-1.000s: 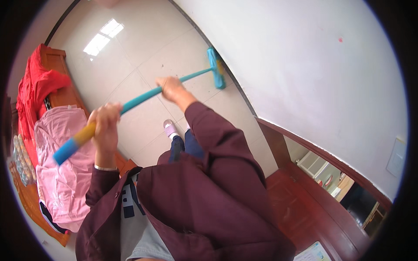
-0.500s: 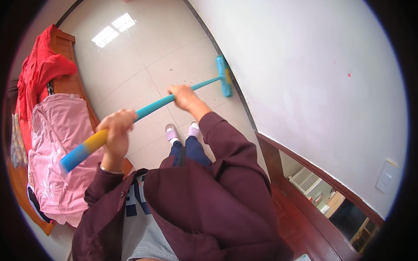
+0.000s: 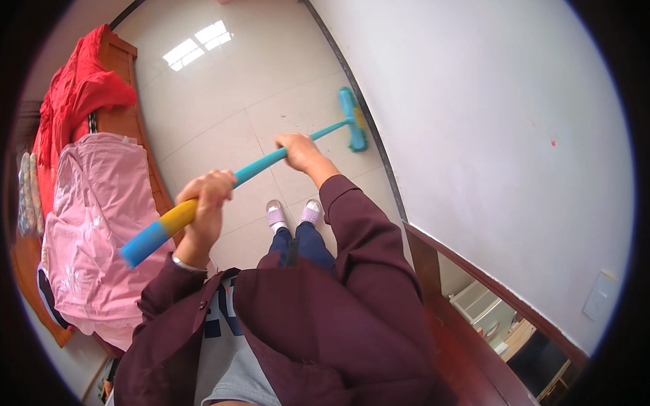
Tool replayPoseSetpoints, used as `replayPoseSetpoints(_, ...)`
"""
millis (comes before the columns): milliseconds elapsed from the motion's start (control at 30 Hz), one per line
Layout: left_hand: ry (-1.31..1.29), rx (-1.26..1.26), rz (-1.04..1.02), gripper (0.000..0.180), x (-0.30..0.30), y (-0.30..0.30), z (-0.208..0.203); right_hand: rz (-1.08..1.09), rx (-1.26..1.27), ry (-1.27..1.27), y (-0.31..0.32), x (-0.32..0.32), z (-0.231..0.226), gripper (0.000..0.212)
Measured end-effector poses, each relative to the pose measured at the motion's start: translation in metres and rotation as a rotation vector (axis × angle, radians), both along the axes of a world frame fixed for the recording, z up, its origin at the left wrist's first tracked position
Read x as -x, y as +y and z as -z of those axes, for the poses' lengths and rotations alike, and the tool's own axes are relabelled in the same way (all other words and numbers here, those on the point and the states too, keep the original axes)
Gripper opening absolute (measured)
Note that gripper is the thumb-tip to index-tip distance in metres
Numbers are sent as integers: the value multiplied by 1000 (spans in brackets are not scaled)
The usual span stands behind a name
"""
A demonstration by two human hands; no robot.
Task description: The person sweeps the tiled floor near a doorway using a blue and yellow broom. They briefly remove a piece of tape from the door before continuing to sweep the area around the entrance and into the room.
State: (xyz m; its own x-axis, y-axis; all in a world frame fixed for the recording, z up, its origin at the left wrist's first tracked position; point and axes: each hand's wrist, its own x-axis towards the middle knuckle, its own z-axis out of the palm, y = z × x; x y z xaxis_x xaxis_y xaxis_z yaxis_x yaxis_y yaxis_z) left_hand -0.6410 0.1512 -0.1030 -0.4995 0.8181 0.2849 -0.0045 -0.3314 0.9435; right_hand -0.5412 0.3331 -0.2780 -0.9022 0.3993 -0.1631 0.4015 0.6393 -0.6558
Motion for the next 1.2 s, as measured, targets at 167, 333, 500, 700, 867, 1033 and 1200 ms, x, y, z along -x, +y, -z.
replayPoseSetpoints(167,-158,76,-144,28,0,-18,19,-62,108,-105,-20,8,27,14)
replayPoseSetpoints(333,-101,-4,-128,27,7,-38,-9,-239,87,-91,-24,33,-3,11)
replayPoseSetpoints(500,25,-88,-273,29,15,-21,-22,-307,-26,-54,6,85,-35,10)
replayPoseSetpoints(700,179,-30,-500,18,25,60,26,-332,-254,64,111,170,-20,12)
replayPoseSetpoints(867,54,44,-671,14,31,167,83,-296,-345,258,204,225,16,10)
replayPoseSetpoints(1033,-35,71,-649,11,65,265,112,-279,-413,288,277,253,43,11)
replayPoseSetpoints(1200,186,105,-642,16,52,259,101,-256,-208,427,258,206,86,9)
